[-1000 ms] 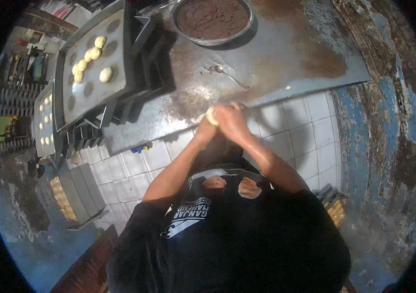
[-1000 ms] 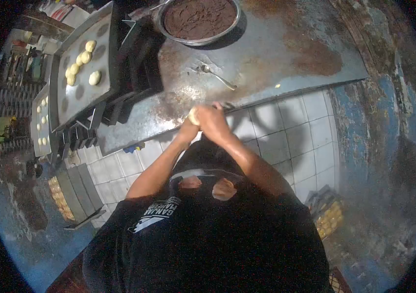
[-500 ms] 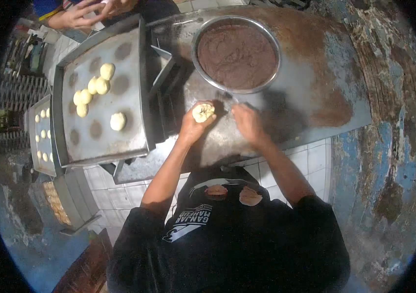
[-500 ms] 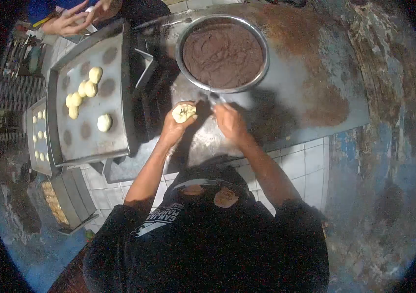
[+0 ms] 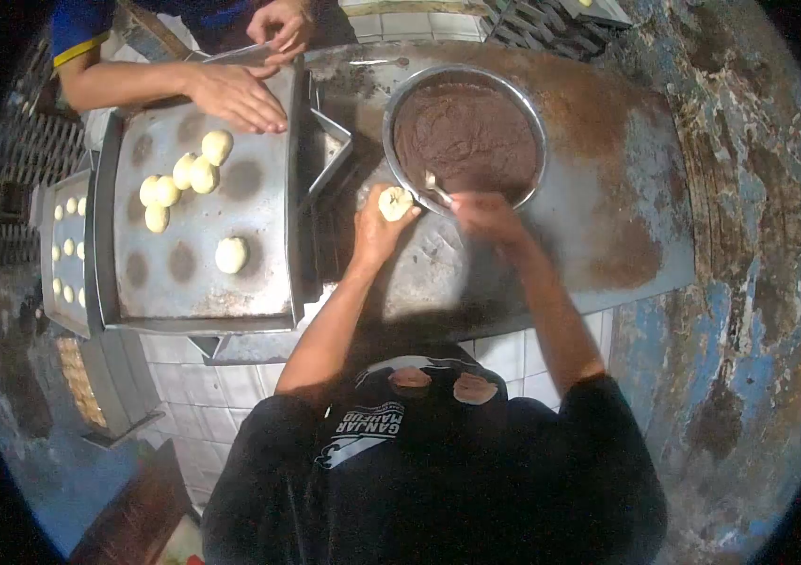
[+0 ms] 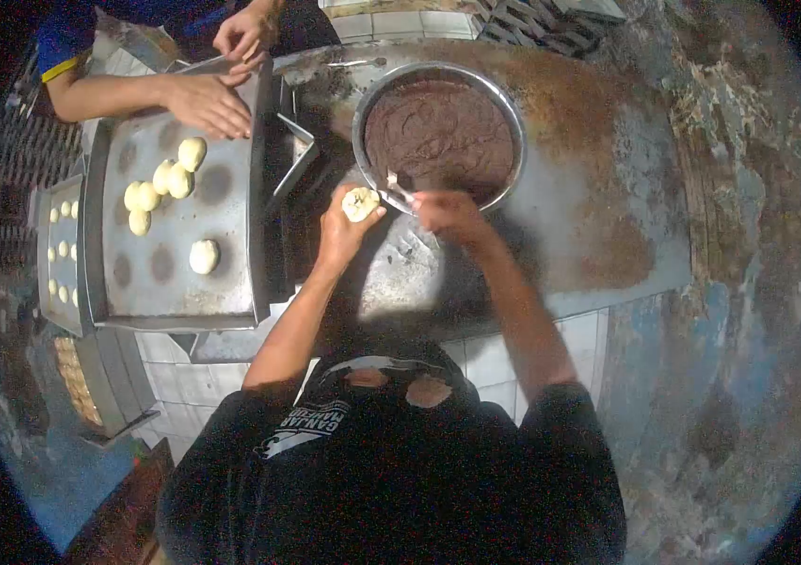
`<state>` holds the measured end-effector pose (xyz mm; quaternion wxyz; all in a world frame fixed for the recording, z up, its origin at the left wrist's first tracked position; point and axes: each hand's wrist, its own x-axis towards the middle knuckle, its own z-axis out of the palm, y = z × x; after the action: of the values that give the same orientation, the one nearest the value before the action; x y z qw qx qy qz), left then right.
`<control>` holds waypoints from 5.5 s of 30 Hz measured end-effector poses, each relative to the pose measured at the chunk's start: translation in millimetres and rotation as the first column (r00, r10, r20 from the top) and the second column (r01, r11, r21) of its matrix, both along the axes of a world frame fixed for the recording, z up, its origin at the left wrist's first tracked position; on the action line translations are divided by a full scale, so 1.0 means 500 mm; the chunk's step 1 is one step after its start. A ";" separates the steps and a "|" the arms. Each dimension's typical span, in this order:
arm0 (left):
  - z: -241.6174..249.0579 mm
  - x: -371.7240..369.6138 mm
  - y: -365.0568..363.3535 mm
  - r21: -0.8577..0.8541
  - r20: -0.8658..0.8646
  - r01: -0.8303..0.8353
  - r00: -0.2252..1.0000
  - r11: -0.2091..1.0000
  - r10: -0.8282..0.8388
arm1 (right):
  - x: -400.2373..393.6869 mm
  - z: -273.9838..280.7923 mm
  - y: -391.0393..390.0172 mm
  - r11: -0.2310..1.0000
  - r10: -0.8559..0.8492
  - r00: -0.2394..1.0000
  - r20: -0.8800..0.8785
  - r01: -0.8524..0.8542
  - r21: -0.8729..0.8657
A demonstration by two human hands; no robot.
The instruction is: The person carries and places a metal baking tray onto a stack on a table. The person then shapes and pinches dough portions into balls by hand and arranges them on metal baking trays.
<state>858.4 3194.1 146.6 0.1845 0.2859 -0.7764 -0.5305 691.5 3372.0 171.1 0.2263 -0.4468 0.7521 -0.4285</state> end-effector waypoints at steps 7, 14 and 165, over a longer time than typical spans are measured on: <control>0.016 -0.037 0.075 -0.062 0.105 0.065 0.993 0.996 -0.058 | 0.277 0.003 0.063 0.955 -0.259 0.773 -0.579 0.296 -0.032; -0.045 0.083 0.092 0.202 0.143 0.070 0.985 0.977 -0.100 | 0.281 -0.088 0.221 0.962 -0.177 0.851 -0.495 0.257 0.098; -0.043 0.086 0.065 -0.082 0.447 -0.131 0.881 0.988 0.154 | 0.269 -0.021 0.159 0.968 0.127 0.908 -0.399 -0.026 0.250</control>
<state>901.2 3226.8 125.2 0.0444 0.4528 -0.7879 -0.4150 825.9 3451.3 160.8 0.1317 -0.5257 0.8106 -0.2218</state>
